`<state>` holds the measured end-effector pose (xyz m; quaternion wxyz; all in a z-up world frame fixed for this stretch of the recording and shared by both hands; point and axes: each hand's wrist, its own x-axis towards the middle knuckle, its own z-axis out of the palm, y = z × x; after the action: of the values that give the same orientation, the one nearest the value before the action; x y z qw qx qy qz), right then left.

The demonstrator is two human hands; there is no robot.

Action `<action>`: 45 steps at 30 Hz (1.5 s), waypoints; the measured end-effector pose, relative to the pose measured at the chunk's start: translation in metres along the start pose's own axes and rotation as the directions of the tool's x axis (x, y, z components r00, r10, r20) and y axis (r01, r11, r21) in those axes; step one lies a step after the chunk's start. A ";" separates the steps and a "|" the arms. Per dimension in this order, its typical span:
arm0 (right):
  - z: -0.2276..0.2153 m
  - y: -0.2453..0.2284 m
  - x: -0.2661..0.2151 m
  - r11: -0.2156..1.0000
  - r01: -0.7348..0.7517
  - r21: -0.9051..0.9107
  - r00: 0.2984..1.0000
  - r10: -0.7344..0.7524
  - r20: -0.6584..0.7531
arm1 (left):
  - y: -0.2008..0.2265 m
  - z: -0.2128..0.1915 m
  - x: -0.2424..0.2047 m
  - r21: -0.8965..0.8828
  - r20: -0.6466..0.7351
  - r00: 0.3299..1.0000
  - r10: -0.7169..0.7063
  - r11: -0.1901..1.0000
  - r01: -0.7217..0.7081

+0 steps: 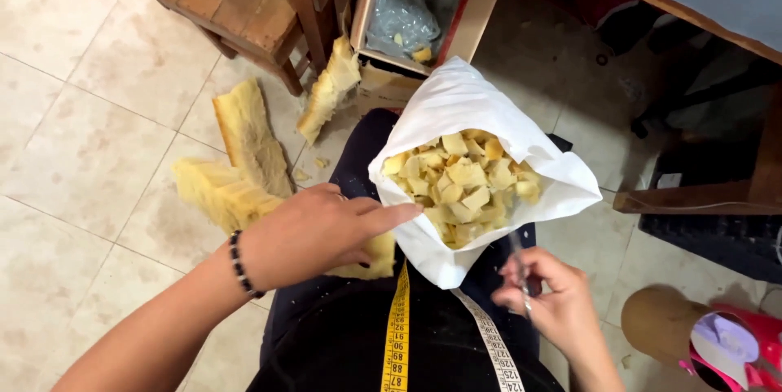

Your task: Cutting strips of yellow foam into small pieces using scissors and stuffing them into a white bag.

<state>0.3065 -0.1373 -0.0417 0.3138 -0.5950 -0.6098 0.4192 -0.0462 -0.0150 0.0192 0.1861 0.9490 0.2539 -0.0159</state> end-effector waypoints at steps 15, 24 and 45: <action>0.054 -0.061 0.070 0.988 0.063 0.138 0.991 -0.078 0.108 | 0.020 -0.041 0.002 -0.228 -0.433 0.894 -0.117 0.973 0.017; 0.064 -0.055 0.068 0.779 -0.163 0.605 0.987 0.129 0.100 | 0.045 0.011 -0.021 0.176 -0.653 0.742 -0.149 0.924 0.340; -0.001 -0.057 0.025 0.934 0.139 -0.329 0.852 0.057 0.521 | 0.049 0.013 0.003 0.194 -0.751 0.660 0.012 0.960 0.203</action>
<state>0.2783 -0.1088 0.0061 0.0330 -0.4920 -0.7500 0.4410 -0.0193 -0.0574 0.0241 -0.0620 0.8730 0.3532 0.3305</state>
